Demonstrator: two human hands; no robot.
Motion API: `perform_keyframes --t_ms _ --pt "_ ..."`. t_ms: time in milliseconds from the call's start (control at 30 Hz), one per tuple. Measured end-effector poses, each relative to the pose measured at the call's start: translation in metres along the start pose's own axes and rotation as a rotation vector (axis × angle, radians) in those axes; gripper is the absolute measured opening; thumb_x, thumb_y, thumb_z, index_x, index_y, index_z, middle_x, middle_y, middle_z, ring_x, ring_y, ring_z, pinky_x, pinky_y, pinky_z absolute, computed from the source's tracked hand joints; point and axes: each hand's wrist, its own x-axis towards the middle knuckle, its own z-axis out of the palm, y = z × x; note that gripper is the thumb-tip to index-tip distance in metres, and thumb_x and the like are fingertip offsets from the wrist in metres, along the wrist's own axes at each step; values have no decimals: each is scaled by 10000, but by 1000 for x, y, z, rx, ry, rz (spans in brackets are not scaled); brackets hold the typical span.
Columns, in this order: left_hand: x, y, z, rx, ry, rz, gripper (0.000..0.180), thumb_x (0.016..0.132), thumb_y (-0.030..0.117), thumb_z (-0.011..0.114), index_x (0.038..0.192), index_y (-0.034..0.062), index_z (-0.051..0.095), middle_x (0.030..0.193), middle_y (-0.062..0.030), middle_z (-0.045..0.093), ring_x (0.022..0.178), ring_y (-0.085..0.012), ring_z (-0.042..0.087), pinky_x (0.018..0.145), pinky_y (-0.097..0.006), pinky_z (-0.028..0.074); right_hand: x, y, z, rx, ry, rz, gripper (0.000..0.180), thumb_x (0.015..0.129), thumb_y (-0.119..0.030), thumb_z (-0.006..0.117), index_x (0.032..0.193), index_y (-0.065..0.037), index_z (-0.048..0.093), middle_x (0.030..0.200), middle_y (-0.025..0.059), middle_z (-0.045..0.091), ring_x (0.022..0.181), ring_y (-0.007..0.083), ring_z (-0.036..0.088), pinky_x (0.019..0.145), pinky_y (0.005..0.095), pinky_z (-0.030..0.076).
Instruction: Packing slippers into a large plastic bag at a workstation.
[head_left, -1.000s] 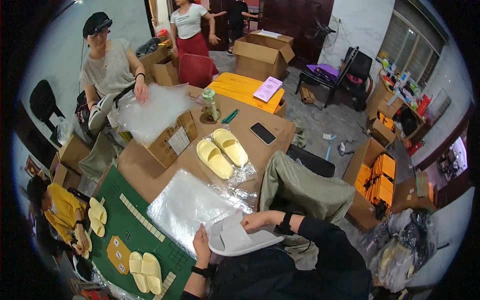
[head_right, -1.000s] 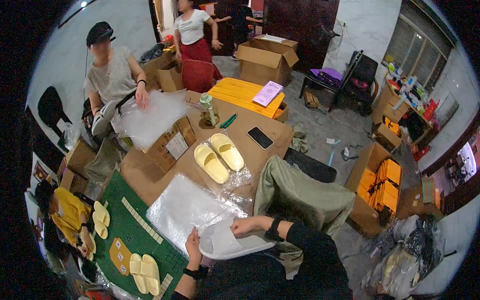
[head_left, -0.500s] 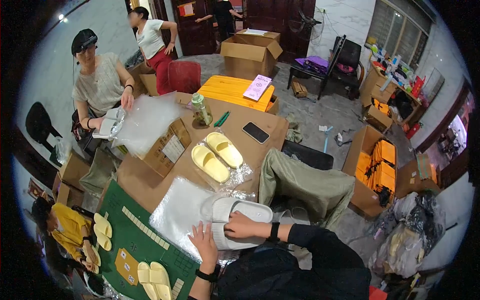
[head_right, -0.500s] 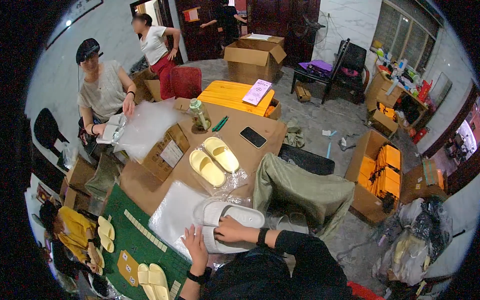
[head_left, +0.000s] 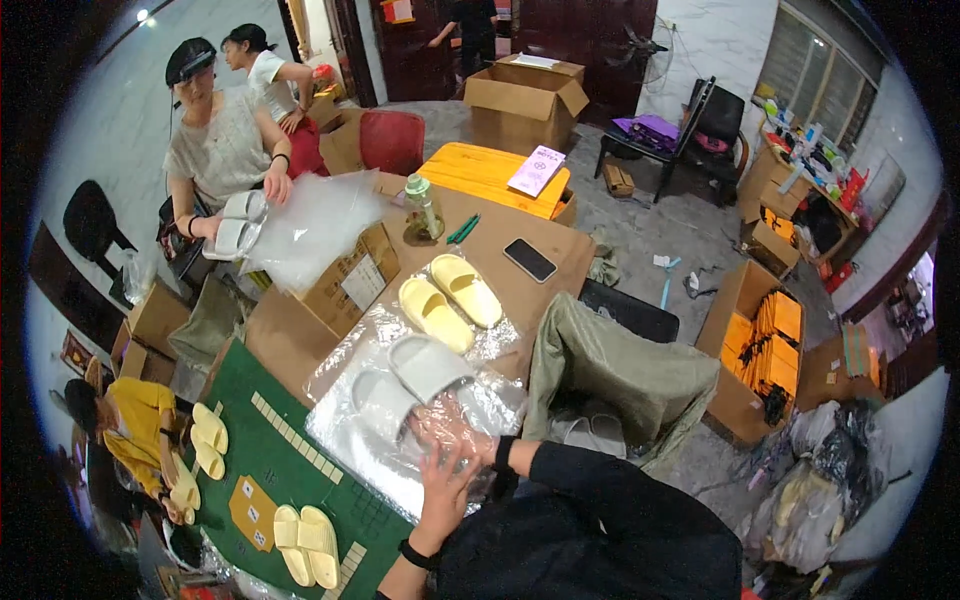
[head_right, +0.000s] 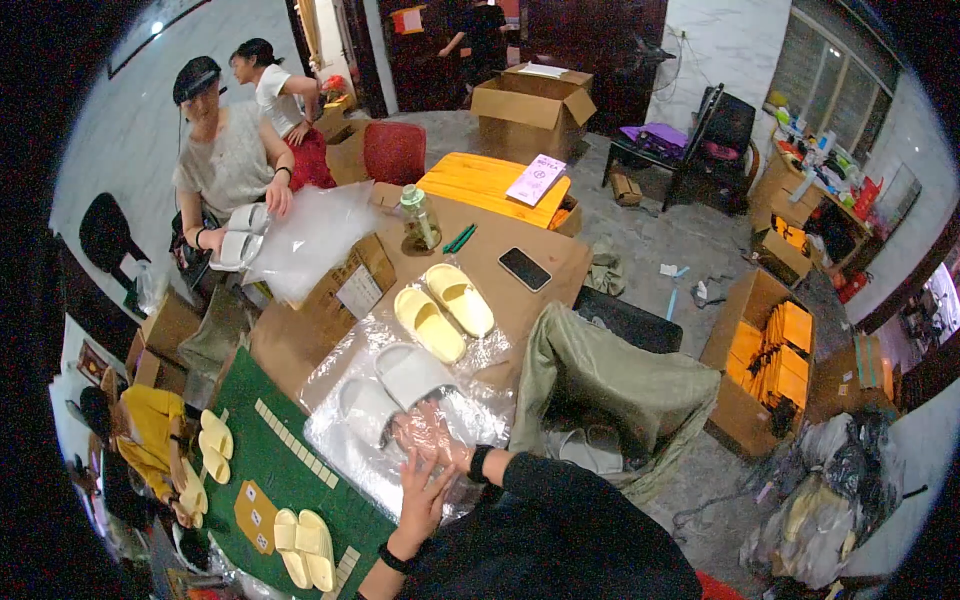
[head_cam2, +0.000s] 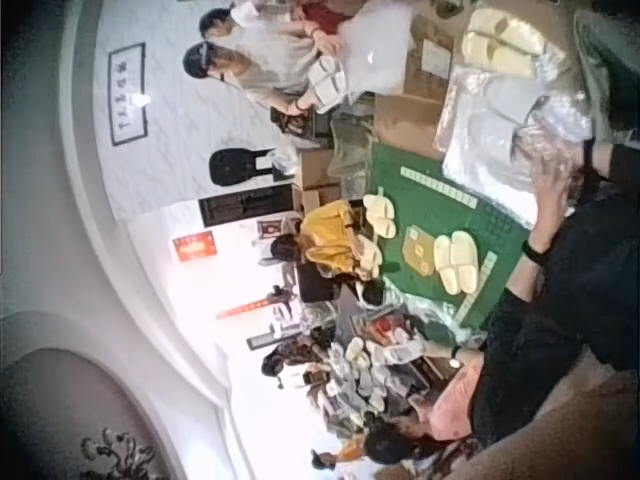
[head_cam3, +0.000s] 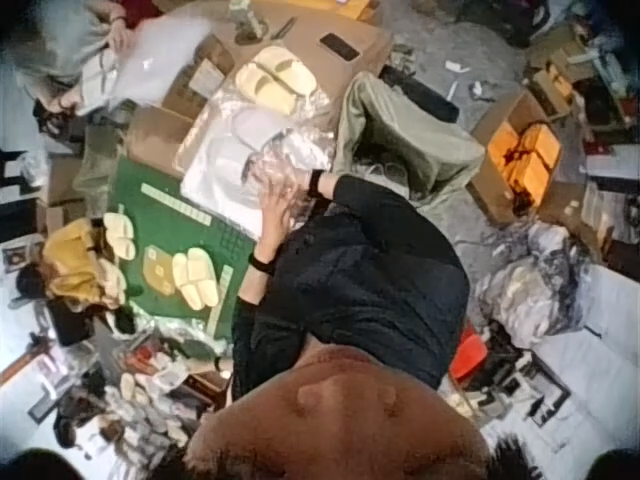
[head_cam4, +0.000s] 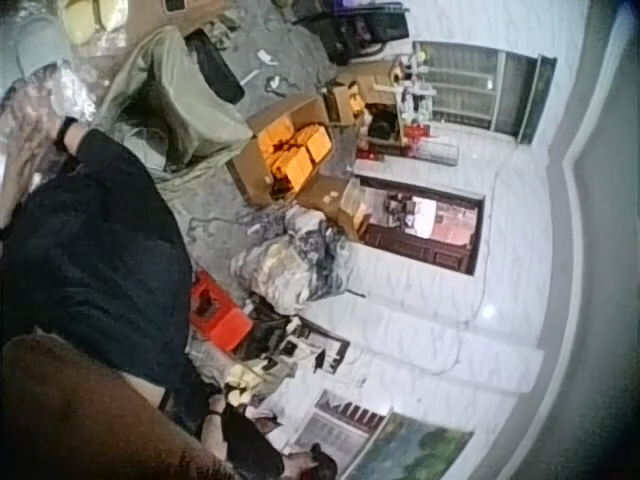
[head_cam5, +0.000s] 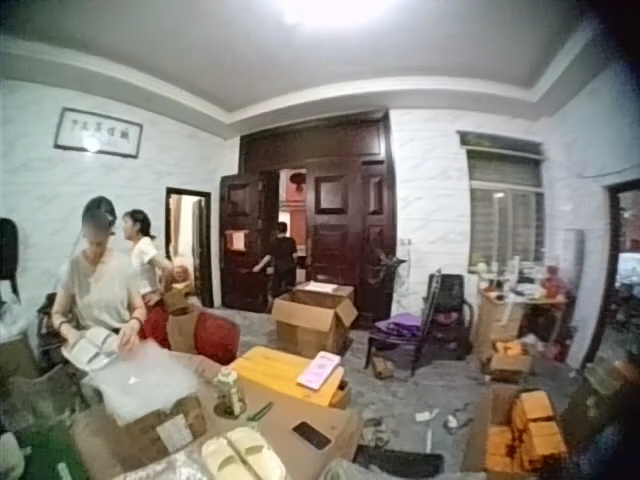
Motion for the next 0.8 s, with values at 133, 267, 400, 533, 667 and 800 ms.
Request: perform_keyframes --t_ms 133,267,400,533,667,800 --pt "8 21 -16 -240 41 10 364 783 17 542 1124 142 566 1272 -111 446 1227 -370 318 996 -468 249 51 -14 -15 -112 -37 30 232 694 -232 564 869 -81 587 754 161 569 838 352 521 756 425 393" --pt "24 29 -35 -256 270 -171 283 835 26 487 1109 49 555 1165 -161 523 1131 -356 443 944 -372 343 61 -3 -14 -176 -575 -128 386 693 -272 594 1064 -172 555 1009 179 525 979 329 466 825 406 377" --pt "29 20 -52 -401 489 -468 264 892 77 438 1129 34 544 1082 -175 568 1022 -263 540 867 -301 395 29 5 -38 -72 -331 -292 413 705 -246 628 1099 -166 536 1061 182 517 1001 355 463 826 416 392" --pt "9 8 -59 -428 624 -547 266 899 96 444 1138 51 550 1036 -142 596 932 -179 555 814 -272 409 9 -17 -90 131 -115 -99 465 715 -227 649 1114 -39 505 1108 185 509 1041 347 463 888 420 361" --pt "10 10 -62 -577 622 -528 256 894 87 449 1122 69 566 1072 -122 592 955 -170 552 827 -280 416 11 -27 -131 -442 239 115 503 698 -179 681 1130 2 500 1046 163 541 993 332 496 844 369 398" --pt "21 26 -64 -705 466 -374 275 893 105 453 1152 77 540 1095 -107 583 983 -197 555 850 -292 423 2 52 -117 156 -250 215 334 819 -171 557 1115 -17 535 799 169 594 778 273 590 677 347 465"
